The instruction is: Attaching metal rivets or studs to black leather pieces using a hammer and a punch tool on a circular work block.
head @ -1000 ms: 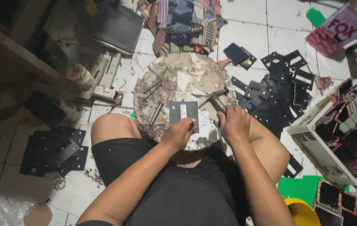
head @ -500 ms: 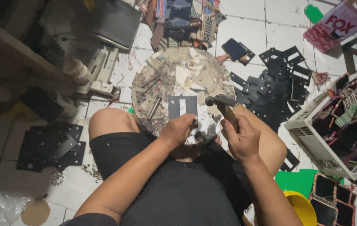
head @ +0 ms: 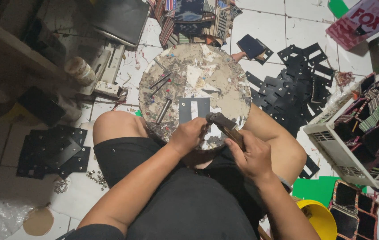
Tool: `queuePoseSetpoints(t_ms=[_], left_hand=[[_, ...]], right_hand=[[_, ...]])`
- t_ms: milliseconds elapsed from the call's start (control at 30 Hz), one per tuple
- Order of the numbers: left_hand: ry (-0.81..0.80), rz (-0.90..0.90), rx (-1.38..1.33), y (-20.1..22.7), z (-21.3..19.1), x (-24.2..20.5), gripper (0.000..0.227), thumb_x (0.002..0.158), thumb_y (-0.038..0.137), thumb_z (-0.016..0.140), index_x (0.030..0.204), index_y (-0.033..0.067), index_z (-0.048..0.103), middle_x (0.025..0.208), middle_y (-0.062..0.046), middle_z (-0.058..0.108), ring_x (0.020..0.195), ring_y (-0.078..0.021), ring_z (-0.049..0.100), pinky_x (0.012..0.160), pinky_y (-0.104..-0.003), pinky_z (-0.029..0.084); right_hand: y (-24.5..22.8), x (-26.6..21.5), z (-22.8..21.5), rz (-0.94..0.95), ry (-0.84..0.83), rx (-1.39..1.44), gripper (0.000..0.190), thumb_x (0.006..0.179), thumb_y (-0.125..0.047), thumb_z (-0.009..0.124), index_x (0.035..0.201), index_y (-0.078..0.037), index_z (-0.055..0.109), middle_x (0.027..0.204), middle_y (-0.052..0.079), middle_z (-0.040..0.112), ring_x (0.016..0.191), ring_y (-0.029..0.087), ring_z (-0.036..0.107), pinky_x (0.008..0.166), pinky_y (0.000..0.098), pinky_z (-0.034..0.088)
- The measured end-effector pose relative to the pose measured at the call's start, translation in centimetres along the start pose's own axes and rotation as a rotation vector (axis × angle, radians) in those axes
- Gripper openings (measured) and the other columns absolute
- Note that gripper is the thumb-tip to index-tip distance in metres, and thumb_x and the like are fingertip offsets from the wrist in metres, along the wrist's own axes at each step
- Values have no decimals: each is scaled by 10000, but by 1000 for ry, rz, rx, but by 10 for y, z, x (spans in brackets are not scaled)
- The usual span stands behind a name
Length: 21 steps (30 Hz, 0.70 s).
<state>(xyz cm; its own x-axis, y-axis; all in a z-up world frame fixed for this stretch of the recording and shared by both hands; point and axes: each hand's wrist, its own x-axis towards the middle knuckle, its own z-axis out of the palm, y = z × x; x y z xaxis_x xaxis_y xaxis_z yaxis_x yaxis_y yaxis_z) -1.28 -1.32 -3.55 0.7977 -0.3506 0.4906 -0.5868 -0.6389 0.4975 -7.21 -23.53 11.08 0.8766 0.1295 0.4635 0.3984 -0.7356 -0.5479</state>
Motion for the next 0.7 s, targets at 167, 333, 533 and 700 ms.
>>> queuePoseSetpoints(t_ms=[167,333,533,700], left_hand=[[-15,-14,35,-8,10,-4,158,1013,204,519,1148,185,598,887,-11,635,819,-232,728,682,-351,631],[-45,-171,-88,1,-4,9,275,1092,352,449,1163,140,608,871,-77,660,731,-323,727,610,-433,615],[-106,-220,-107,7,-14,12,256,1082,345,494,1175,148,625,870,-97,681,751,-357,737,635,-454,613],[-154,-271,-174,15,-26,16,239,1074,339,509,1201,169,620,902,-92,702,792,-354,749,677,-459,622]], right_hand=[[-5,0,2,14,-19,-42,272,873,-335,834,954,-102,722,600,139,649,582,329,696,516,379,524],[3,-4,0,180,15,134,160,924,-246,793,1000,-116,739,644,82,710,609,312,694,545,384,518],[11,-16,-2,375,105,206,142,962,-262,783,944,-126,749,541,91,605,506,195,572,493,340,447],[25,-29,-1,425,119,193,152,966,-236,791,935,-92,753,536,126,575,487,209,530,484,346,426]])
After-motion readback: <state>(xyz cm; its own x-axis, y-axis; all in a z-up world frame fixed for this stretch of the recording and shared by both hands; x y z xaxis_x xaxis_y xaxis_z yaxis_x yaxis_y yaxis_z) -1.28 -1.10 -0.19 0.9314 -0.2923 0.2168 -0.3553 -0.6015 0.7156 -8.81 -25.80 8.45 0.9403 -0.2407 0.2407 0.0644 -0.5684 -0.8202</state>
